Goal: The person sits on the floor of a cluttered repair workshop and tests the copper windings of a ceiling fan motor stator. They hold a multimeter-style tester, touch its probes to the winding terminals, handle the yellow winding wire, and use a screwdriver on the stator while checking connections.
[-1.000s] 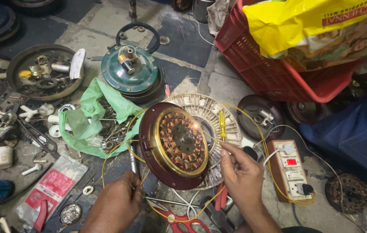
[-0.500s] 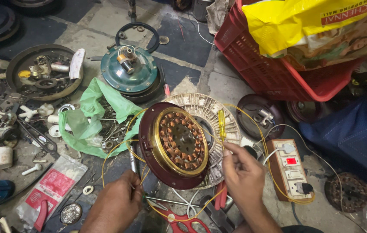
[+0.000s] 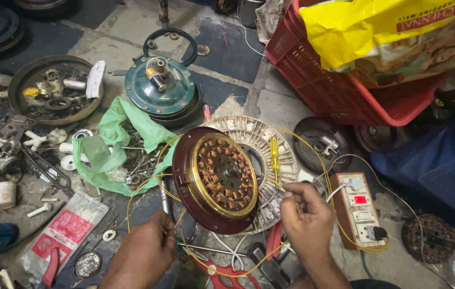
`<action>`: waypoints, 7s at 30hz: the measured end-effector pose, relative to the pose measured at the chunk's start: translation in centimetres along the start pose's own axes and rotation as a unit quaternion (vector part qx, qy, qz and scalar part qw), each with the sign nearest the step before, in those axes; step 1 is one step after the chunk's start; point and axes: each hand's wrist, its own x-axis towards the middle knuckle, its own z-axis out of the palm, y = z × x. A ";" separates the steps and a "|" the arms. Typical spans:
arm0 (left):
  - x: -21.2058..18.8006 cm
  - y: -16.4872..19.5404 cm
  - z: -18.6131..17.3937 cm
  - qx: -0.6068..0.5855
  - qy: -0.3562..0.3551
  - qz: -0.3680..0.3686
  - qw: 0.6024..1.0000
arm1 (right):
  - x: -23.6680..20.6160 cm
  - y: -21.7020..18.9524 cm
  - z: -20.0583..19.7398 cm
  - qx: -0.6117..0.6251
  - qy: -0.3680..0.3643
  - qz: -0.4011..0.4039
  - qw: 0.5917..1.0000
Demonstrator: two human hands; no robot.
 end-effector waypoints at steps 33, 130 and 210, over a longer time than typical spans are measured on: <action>-0.8 0.0 -1.9 -0.032 0.080 0.068 0.994 | 1.6 5.6 -1.2 0.003 -0.055 -0.044 0.997; 6.2 0.6 -0.2 -0.144 0.300 0.175 0.927 | 7.0 12.0 -5.2 -0.071 -0.117 -0.059 0.989; 5.3 0.5 -1.2 -0.100 0.296 0.212 0.926 | 1.8 2.8 -1.7 -0.052 -0.053 -0.088 0.993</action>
